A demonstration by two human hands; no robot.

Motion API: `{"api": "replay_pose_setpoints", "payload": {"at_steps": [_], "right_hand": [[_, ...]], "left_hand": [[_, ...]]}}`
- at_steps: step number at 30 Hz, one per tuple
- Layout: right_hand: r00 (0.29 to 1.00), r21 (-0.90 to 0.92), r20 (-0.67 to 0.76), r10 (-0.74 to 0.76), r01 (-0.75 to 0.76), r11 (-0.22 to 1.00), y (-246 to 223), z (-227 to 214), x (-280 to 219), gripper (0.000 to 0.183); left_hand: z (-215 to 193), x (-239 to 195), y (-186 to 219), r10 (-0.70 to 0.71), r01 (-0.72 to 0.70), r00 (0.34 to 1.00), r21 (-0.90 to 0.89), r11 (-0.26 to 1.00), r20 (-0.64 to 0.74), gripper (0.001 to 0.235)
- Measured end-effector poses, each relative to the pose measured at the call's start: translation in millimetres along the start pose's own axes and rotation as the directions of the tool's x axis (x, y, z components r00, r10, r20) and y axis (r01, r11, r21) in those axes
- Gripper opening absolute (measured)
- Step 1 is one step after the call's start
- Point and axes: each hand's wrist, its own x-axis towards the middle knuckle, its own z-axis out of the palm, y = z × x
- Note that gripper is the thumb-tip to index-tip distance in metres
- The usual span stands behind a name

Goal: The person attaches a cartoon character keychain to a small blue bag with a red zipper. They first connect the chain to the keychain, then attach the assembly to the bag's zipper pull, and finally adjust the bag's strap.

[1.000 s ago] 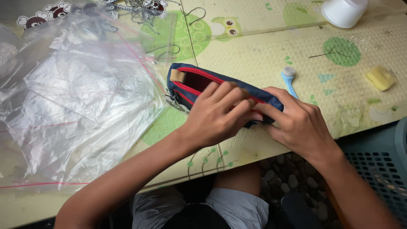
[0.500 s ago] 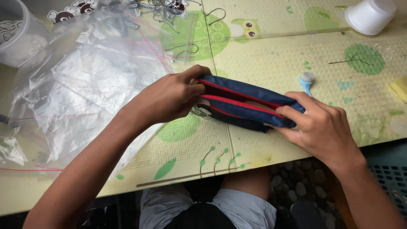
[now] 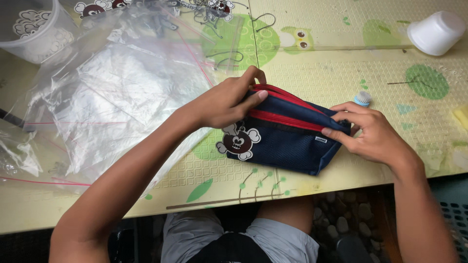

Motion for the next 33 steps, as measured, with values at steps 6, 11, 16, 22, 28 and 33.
{"api": "replay_pose_setpoints", "payload": {"at_steps": [6, 11, 16, 22, 28, 33], "right_hand": [[0.968, -0.014, -0.197, -0.153, 0.153, 0.988, 20, 36, 25, 0.028], [0.881, -0.340, -0.416, -0.227, 0.081, 0.937, -1, 79, 30, 0.063], [0.994, -0.280, -0.105, -0.039, 0.008, 0.960, -15, 96, 33, 0.064], [0.999, -0.382, -0.008, 0.034, -0.034, 0.923, -7, 104, 36, 0.064], [0.999, -0.452, -0.015, 0.030, -0.034, 0.892, 13, 116, 40, 0.066], [0.997, -0.443, -0.077, 0.002, -0.036, 0.896, -8, 102, 33, 0.068]], "left_hand": [[35, 36, -59, -0.308, 0.313, 0.949, 0.271, 0.910, -0.064, 0.052], [66, 24, -26, 0.135, 0.019, 0.978, 0.713, 0.701, -0.159, 0.078], [106, 22, -50, 0.139, -0.061, 0.989, 0.727, 0.684, -0.048, 0.089], [119, 24, -56, 0.097, -0.031, 0.995, 0.771, 0.636, -0.040, 0.095], [123, 27, -56, 0.047, 0.006, 0.998, 0.823, 0.568, -0.039, 0.094], [125, 18, -26, 0.173, 0.045, 0.974, 0.867, 0.496, -0.150, 0.088]]}}
